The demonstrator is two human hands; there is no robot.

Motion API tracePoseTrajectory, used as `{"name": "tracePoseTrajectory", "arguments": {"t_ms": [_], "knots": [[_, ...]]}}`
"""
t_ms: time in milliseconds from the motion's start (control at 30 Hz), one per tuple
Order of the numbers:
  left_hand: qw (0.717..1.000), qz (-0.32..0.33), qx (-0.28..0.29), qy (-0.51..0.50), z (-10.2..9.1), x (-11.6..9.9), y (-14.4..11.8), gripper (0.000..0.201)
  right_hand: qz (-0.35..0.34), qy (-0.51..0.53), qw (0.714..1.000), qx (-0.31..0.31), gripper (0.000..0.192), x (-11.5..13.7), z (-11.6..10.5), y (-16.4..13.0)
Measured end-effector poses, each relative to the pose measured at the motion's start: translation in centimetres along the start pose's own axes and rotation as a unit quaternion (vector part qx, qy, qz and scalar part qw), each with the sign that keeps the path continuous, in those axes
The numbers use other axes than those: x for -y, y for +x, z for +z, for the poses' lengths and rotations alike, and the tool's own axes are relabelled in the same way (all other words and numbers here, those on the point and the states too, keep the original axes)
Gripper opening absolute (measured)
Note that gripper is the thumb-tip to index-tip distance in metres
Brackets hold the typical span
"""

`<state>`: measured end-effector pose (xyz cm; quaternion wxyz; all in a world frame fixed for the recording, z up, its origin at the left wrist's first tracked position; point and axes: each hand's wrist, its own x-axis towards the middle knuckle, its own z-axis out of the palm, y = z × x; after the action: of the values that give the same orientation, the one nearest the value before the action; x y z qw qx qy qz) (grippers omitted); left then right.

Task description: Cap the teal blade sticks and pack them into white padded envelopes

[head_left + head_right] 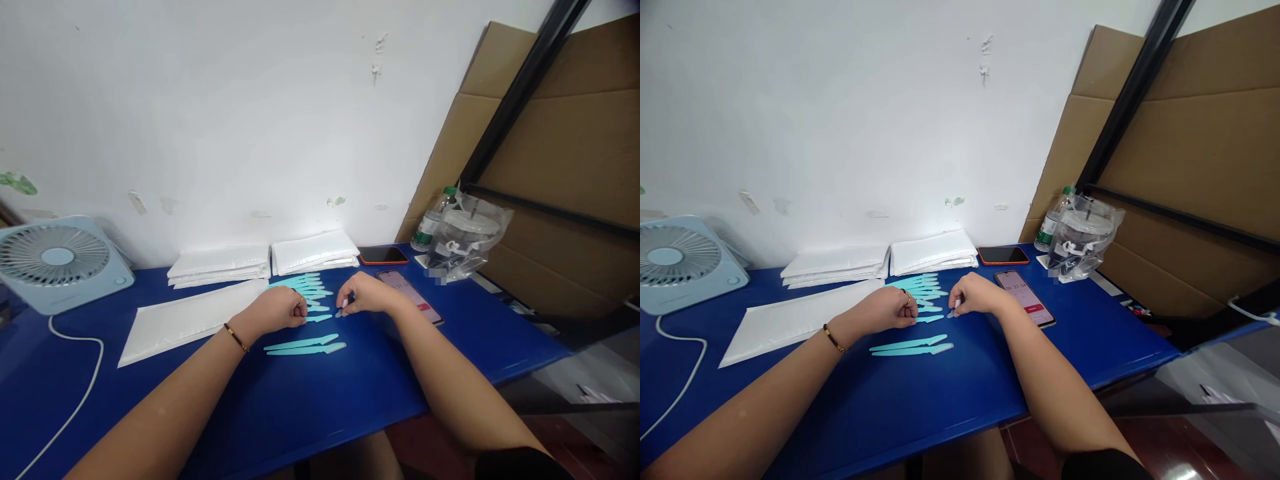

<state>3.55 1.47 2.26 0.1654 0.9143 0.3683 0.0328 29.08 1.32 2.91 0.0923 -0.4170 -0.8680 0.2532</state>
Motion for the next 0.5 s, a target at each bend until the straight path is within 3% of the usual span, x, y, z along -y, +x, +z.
{"name": "tracePoseTrajectory", "arguments": {"t_ms": [300, 400, 500], "knots": [[0.999, 0.005, -0.023, 0.028, 0.7, 0.2, 0.2, 0.011, -0.062, 0.006, 0.996, -0.068, 0.013, 2.1, 2.9, 2.2], [0.998, 0.005, -0.046, 0.035, 0.3, -0.1, 0.1, 0.016, -0.046, 0.017, 0.993, -0.108, 0.013, 1.4, 1.7, 1.5], [0.999, 0.007, -0.045, -0.004, -0.7, -1.0, -0.3, 0.026, 0.027, 0.01, 0.978, -0.207, 0.016, -0.5, -0.6, -0.3]]}}
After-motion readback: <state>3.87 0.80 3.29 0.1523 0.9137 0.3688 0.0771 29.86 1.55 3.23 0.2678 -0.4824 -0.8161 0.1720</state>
